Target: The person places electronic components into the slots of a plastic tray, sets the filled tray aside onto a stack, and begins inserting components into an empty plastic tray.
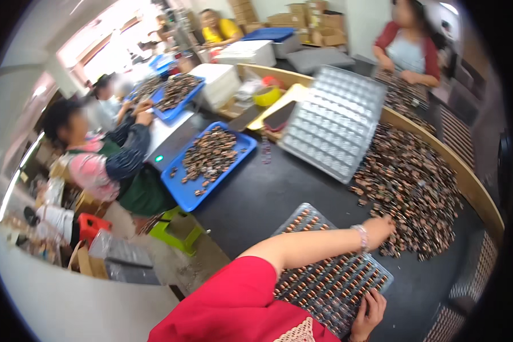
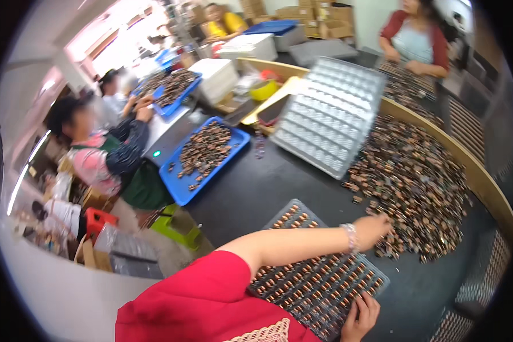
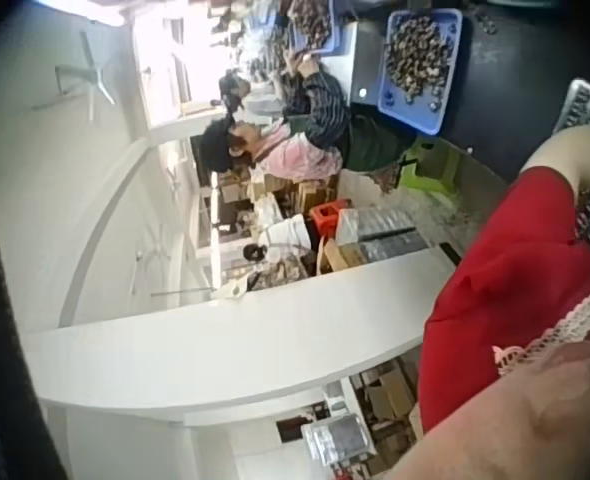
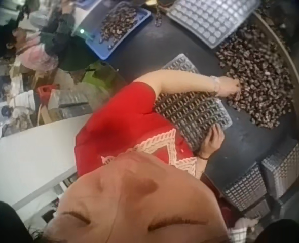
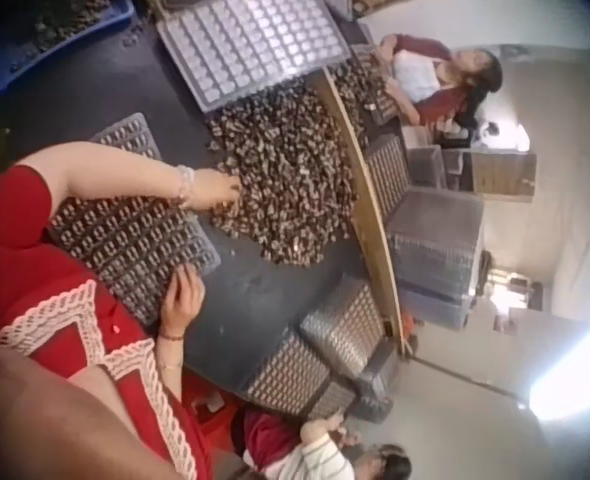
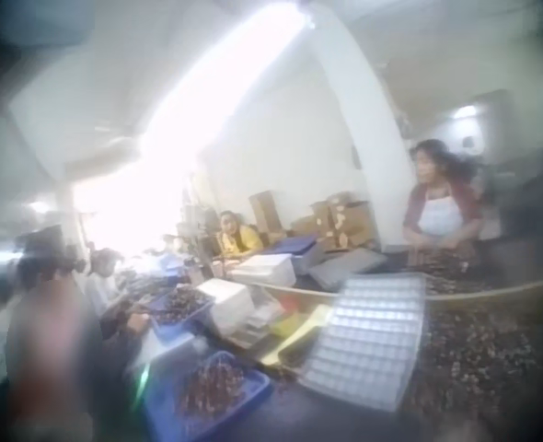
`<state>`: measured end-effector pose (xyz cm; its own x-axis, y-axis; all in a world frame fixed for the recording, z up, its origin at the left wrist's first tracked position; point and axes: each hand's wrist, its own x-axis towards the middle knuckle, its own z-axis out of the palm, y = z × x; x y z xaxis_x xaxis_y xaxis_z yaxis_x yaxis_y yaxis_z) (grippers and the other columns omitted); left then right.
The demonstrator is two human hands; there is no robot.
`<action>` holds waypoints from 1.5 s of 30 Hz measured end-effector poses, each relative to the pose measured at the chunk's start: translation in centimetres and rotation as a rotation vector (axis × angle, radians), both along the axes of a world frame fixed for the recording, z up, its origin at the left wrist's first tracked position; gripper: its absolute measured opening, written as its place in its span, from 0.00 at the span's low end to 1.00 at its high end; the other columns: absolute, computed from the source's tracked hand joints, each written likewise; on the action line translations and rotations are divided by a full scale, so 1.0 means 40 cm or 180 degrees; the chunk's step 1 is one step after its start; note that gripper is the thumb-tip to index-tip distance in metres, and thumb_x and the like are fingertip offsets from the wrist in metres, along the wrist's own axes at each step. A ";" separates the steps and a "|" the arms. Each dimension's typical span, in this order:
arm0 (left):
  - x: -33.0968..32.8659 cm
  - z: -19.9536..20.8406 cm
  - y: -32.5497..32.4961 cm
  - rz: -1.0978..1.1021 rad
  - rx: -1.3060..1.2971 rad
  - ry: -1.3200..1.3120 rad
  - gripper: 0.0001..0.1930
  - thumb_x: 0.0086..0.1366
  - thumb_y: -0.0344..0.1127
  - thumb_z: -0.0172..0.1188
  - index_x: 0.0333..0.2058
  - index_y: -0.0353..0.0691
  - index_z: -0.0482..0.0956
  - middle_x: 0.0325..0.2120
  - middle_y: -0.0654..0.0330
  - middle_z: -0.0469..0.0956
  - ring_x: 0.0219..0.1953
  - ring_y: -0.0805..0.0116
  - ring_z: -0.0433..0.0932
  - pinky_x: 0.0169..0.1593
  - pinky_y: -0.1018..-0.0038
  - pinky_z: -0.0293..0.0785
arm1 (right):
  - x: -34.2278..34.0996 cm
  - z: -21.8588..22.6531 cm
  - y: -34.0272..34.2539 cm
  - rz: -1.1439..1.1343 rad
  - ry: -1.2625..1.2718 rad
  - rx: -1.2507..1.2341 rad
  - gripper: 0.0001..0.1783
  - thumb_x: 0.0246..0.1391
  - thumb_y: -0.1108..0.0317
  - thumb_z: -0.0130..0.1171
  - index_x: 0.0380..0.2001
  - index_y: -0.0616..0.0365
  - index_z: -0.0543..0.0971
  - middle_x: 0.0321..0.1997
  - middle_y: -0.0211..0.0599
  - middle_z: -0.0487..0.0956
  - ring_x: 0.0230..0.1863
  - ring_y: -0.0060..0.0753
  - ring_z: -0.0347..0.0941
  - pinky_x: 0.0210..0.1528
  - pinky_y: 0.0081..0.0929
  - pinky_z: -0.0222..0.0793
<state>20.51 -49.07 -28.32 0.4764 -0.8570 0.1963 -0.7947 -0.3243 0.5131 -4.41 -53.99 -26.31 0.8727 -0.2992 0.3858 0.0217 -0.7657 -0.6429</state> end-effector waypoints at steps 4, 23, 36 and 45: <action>0.021 0.027 0.083 0.0269 0.0312 -0.0195 0.22 0.51 0.26 0.55 0.47 0.38 0.69 0.43 0.46 0.69 0.39 0.50 0.76 0.39 0.61 0.75 | 0.035 0.009 0.019 0.0208 -0.0172 0.0116 0.08 0.44 0.78 0.59 0.31 0.61 0.77 0.39 0.40 0.77 0.42 0.44 0.71 0.46 0.35 0.66; 0.011 0.039 0.111 0.0504 0.0396 -0.0416 0.07 0.55 0.26 0.50 0.34 0.38 0.72 0.35 0.50 0.72 0.38 0.51 0.76 0.41 0.60 0.73 | 0.036 0.009 0.019 0.0125 -0.0614 -0.0006 0.08 0.43 0.76 0.61 0.31 0.59 0.79 0.38 0.39 0.78 0.39 0.43 0.73 0.43 0.33 0.69; -0.027 0.050 0.149 0.0839 -0.0519 0.0759 0.13 0.50 0.27 0.61 0.37 0.39 0.74 0.33 0.54 0.76 0.36 0.57 0.77 0.40 0.67 0.74 | -0.019 0.021 0.022 0.0236 -0.0512 -0.1215 0.12 0.42 0.75 0.59 0.34 0.55 0.79 0.39 0.34 0.77 0.38 0.38 0.73 0.39 0.31 0.71; -0.098 0.196 0.333 0.0703 -0.1717 0.4556 0.13 0.63 0.28 0.53 0.46 0.32 0.70 0.39 0.52 0.76 0.43 0.63 0.77 0.47 0.74 0.76 | -0.010 0.048 -0.006 0.0067 -0.0713 -0.0401 0.08 0.45 0.73 0.60 0.32 0.56 0.79 0.37 0.36 0.79 0.34 0.38 0.75 0.37 0.31 0.72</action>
